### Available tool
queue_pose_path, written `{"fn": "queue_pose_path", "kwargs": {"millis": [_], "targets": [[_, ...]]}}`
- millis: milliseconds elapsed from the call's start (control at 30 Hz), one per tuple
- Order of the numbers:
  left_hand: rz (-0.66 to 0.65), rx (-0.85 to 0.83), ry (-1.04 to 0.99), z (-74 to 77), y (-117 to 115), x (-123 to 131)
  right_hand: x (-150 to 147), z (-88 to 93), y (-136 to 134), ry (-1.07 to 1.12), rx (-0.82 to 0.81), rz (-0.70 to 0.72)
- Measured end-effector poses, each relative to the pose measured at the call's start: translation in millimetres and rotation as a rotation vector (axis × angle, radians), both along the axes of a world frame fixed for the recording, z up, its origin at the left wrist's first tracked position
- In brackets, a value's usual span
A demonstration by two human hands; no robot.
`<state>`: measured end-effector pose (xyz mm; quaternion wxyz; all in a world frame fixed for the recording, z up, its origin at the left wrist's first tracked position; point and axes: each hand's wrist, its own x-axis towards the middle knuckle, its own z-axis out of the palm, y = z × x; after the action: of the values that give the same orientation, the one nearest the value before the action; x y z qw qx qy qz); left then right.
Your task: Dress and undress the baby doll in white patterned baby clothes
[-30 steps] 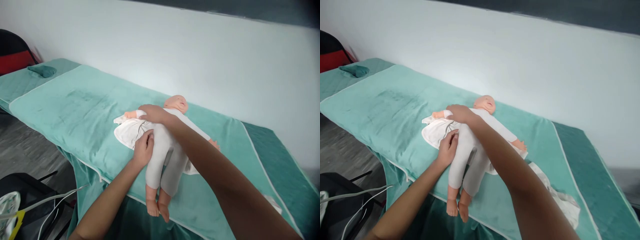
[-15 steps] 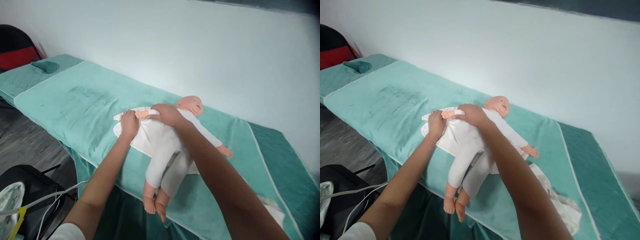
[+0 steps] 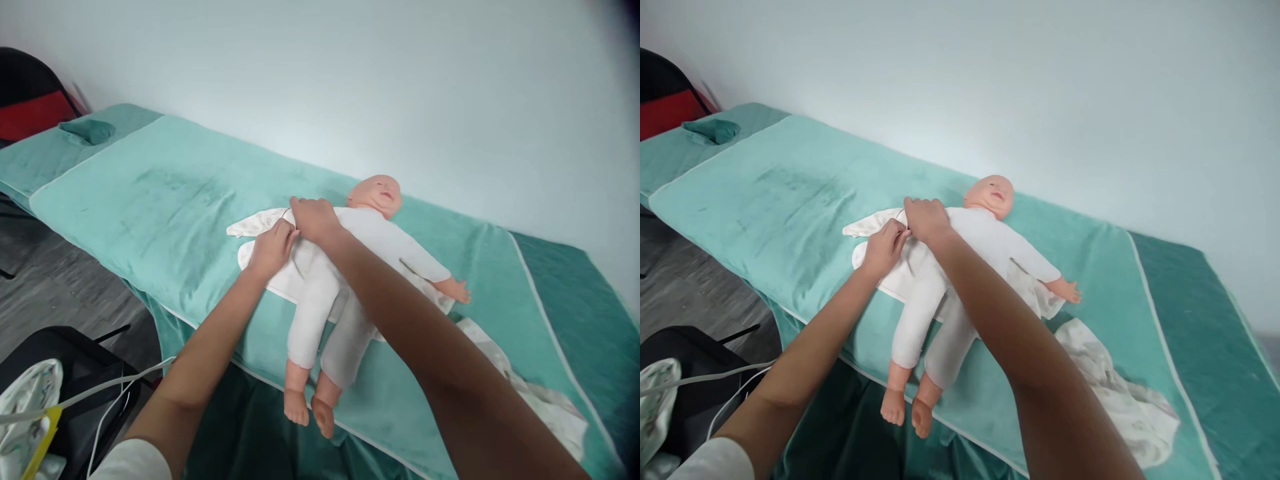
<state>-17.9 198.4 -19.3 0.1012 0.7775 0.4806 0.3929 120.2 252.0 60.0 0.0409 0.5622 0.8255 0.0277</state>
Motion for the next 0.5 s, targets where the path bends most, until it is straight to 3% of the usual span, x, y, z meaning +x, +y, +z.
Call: {"fn": "queue_pose_path", "kwargs": {"millis": [67,167,233,333,400,500], "targets": [[0.043,-0.065,0.018,1.2,0,0,6,1.5,-3,0.112,0.023,0.015],[0.137,-0.167,-0.009,3.0,1,0,40,4.6,-21,0.529,0.201,-0.006],[0.183,-0.208,0.003,3.7,1,0,73,2.3,-41,0.822,0.461,-0.160],[0.177,-0.202,0.094,3.9,1,2,120,-11.6,-78,1.016,0.797,-0.533],[0.155,-0.140,0.098,4.1,1,3,140,-24.4,-99,0.981,0.785,-0.741],[0.130,-0.041,-0.058,5.9,1,6,152,-37.8,-116,0.879,0.601,-0.864]]}}
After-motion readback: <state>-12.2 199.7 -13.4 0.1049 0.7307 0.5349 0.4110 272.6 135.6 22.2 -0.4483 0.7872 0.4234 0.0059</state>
